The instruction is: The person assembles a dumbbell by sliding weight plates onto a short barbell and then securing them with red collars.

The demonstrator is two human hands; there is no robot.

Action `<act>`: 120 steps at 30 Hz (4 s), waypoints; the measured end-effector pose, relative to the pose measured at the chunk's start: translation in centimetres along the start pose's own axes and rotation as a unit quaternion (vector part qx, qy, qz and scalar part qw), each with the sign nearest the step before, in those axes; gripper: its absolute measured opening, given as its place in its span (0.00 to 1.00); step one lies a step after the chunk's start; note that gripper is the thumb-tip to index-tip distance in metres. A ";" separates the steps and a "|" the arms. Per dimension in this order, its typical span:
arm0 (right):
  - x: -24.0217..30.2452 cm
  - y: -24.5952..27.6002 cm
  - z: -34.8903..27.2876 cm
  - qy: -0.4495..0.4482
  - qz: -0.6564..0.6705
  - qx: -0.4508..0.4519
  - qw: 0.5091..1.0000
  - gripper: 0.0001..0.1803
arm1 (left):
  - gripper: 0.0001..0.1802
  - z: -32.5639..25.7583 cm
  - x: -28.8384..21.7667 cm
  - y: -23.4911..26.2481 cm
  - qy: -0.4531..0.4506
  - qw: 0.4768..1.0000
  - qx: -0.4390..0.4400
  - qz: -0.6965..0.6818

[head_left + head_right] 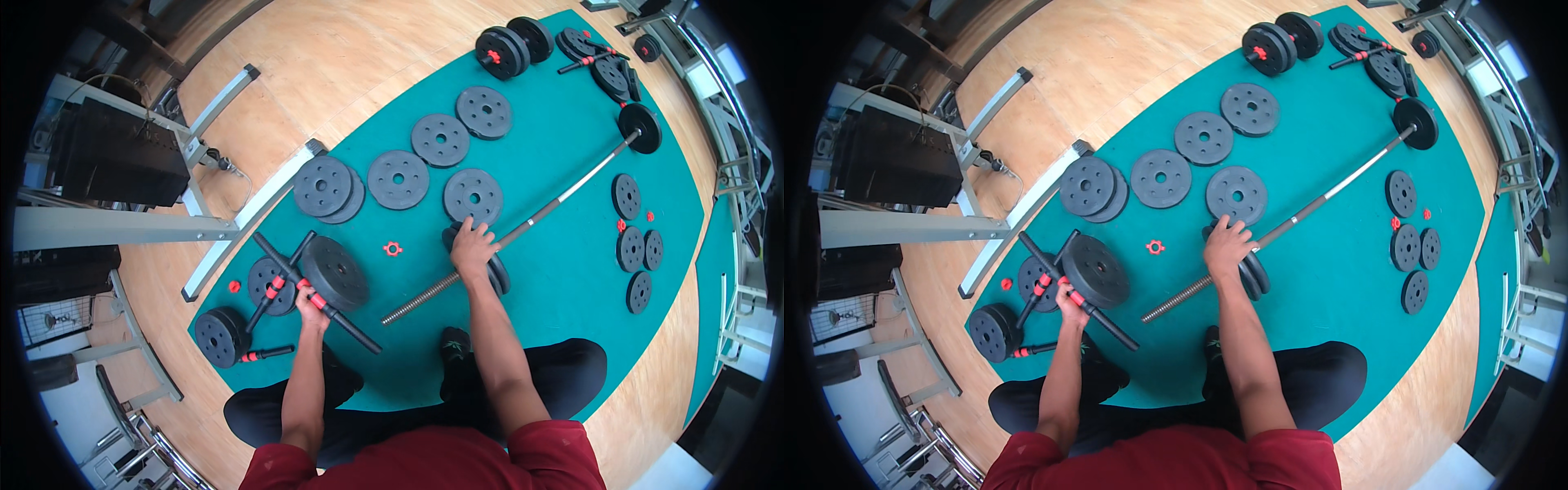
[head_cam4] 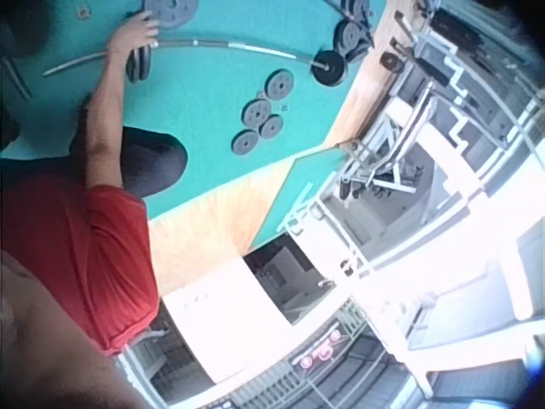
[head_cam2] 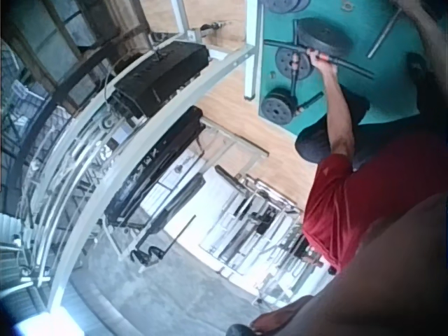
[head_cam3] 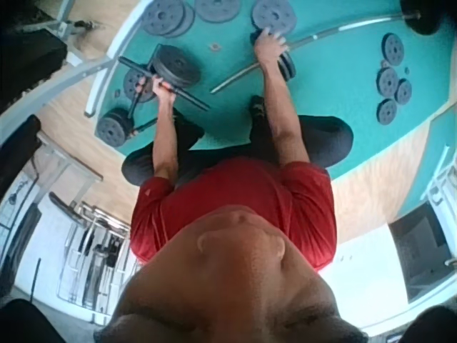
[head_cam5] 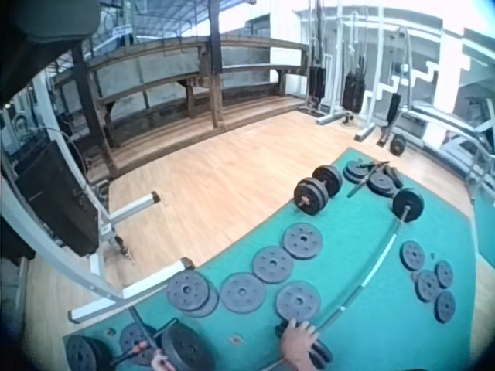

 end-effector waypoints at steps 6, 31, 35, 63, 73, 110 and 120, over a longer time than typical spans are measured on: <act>3.1 -1.5 1.2 0.099 -0.084 0.051 0.990 0.26 | 0.30 0.8 2.3 1.3 0.026 0.999 -0.013 0.035; 19.5 -9.3 8.0 0.289 -0.018 0.161 0.943 0.37 | 0.21 2.0 4.5 6.4 0.056 0.998 -0.030 0.008; 18.4 -9.6 8.9 0.317 -0.033 0.210 0.924 0.40 | 0.17 2.0 4.3 5.0 0.076 0.997 -0.030 -0.010; 6.5 -1.8 30.2 0.216 0.157 0.026 0.963 0.40 | 0.30 1.5 0.8 0.4 0.047 0.988 -0.026 0.142; 1.7 -2.0 35.3 0.150 -0.062 0.042 0.986 0.61 | 0.32 1.9 1.3 -0.8 0.025 0.991 -0.059 0.113; 5.0 8.5 8.8 0.042 0.740 0.285 0.607 0.33 | 0.31 -3.6 0.3 0.7 -0.004 0.995 0.002 -0.096; 8.3 33.0 -15.3 -0.038 0.846 0.279 0.453 0.32 | 0.19 -26.0 -19.9 -11.0 -0.012 0.998 0.060 -0.034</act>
Point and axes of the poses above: each hand's wrist, its own z-axis towards the middle knuckle, its own y-axis out of the back of the hand, x = y × z, the point moved 9 cm from there along z, towards the middle knuckle, and after that the axes turned 4 degrees about y, right-handed, at the moved point
